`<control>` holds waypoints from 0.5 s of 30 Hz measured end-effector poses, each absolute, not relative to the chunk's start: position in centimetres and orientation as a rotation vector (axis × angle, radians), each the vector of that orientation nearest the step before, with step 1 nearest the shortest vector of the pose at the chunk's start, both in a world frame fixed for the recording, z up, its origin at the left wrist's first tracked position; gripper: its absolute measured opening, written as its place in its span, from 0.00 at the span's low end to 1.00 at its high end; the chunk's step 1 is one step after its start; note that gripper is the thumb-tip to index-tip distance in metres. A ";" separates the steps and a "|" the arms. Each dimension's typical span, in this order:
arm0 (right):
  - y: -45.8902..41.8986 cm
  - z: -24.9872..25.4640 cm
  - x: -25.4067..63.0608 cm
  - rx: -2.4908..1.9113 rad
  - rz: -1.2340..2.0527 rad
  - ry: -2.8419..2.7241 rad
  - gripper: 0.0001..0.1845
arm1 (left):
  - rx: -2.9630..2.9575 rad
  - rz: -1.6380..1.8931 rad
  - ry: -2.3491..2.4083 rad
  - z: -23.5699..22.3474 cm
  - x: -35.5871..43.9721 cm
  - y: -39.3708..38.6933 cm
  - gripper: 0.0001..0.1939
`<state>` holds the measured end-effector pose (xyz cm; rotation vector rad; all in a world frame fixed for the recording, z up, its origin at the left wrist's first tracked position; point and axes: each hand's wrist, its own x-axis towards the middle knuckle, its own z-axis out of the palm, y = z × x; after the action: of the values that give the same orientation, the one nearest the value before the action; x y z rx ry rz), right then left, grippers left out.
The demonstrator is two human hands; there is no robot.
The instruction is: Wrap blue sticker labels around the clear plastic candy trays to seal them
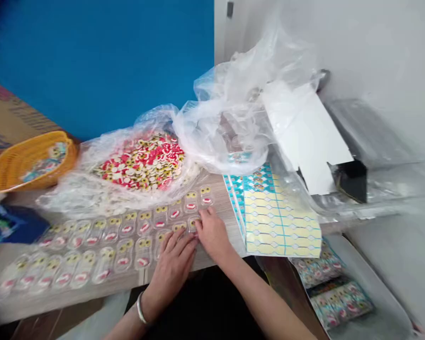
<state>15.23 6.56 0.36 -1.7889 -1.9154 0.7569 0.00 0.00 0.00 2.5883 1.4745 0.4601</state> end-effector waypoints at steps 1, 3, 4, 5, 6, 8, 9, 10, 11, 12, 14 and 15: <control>6.5 0.4 15.2 -1.772 0.763 -1.905 0.09 | 2.586 0.486 1.472 0.0 0.0 0.1 0.16; 6.4 0.7 15.3 -1.749 0.757 -1.878 0.09 | 2.583 0.542 1.459 0.0 0.0 0.3 0.16; 6.3 0.9 15.6 -1.742 0.745 -1.861 0.09 | 2.583 0.571 1.449 0.0 -0.1 0.5 0.15; 6.3 1.2 16.1 -1.729 0.731 -1.842 0.09 | 2.584 0.600 1.434 0.0 -0.1 0.6 0.15; 6.3 1.5 16.8 -1.726 0.708 -1.821 0.09 | 2.586 0.632 1.421 0.0 -0.1 0.8 0.14; 6.3 2.2 18.8 -1.751 0.644 -1.775 0.09 | 2.597 0.694 1.409 0.1 -0.2 1.2 0.13; 6.5 2.5 20.0 -1.770 0.607 -1.749 0.08 | 2.613 0.726 1.403 0.2 -0.3 1.3 0.12; 6.8 2.8 21.2 -1.787 0.565 -1.722 0.08 | 2.641 0.755 1.390 0.2 -0.3 1.5 0.12; 7.3 3.1 22.5 -1.798 0.513 -1.698 0.08 | 2.676 0.780 1.369 0.3 -0.4 1.8 0.13; 8.0 3.4 23.7 -1.799 0.455 -1.678 0.09 | 2.716 0.800 1.341 0.3 -0.4 2.0 0.13; 9.9 4.1 25.9 -1.784 0.321 -1.656 0.10 | 2.789 0.843 1.283 0.3 -0.3 2.5 0.13; 11.1 4.5 26.9 -1.780 0.254 -1.653 0.11 | 2.814 0.867 1.262 0.2 -0.3 2.8 0.13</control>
<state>26.85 11.11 4.50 -1.7800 -1.6529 0.2537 -0.28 2.80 0.19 2.8136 1.2616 0.8671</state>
